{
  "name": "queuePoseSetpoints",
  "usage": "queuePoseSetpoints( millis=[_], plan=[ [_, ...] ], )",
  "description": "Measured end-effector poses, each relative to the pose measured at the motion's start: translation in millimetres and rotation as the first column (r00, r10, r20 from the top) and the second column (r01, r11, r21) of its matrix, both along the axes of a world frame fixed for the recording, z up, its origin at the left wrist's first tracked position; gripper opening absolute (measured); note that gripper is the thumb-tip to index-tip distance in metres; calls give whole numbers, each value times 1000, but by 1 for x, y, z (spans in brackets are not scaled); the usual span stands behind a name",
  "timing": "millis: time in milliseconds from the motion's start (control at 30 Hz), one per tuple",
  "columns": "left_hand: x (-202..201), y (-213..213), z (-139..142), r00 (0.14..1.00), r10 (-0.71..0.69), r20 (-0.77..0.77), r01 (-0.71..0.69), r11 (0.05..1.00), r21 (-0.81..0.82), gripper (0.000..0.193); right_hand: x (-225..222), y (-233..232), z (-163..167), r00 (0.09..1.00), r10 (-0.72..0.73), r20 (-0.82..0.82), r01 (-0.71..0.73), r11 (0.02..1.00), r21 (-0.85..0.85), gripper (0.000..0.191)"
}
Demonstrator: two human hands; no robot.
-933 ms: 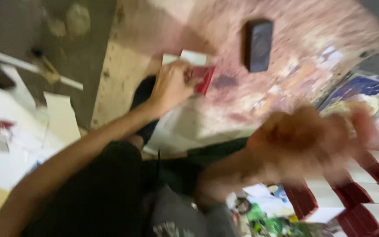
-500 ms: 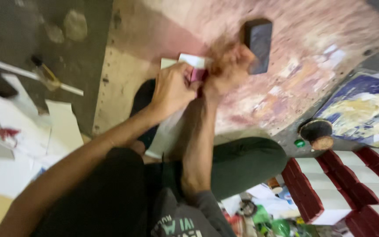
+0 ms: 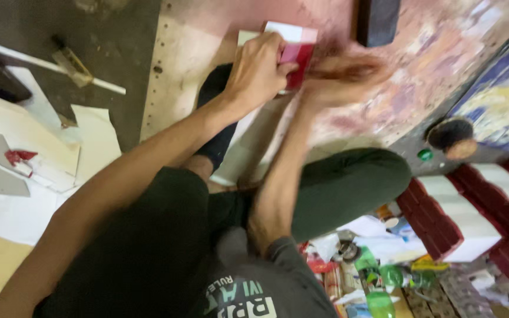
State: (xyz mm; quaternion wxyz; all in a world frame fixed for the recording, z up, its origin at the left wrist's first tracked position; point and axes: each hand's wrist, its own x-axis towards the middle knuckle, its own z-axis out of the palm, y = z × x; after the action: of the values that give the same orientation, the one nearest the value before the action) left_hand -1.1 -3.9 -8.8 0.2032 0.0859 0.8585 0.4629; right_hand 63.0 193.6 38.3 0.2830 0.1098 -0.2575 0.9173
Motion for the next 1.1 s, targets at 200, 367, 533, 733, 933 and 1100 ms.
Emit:
queuePoseSetpoints(
  millis=[200,367,533,733,933,1100],
  plan=[
    [12,0,-8,984,-13,-179,16,1000,13,36,31,17,20,843,-527,110,473,822,318,40],
    [13,2,-10,995,11,-103,-8,1000,29,33,-12,-50,-78,424,-758,495,-26,537,843,34],
    [-15,-1,14,964,-28,265,23,999,23,35,25,-40,-56,315,-423,849,-561,639,527,17],
    [-3,-41,19,859,-456,-233,332,842,-425,66,21,-79,-46,406,-749,524,-593,220,774,23],
    [-7,-67,0,468,-767,-439,776,594,-212,82,22,-92,-32,480,-778,406,-505,134,853,21],
    [-17,-65,-4,232,-903,-361,756,401,-517,91,6,-21,8,509,-687,519,-648,91,756,42]
  ],
)
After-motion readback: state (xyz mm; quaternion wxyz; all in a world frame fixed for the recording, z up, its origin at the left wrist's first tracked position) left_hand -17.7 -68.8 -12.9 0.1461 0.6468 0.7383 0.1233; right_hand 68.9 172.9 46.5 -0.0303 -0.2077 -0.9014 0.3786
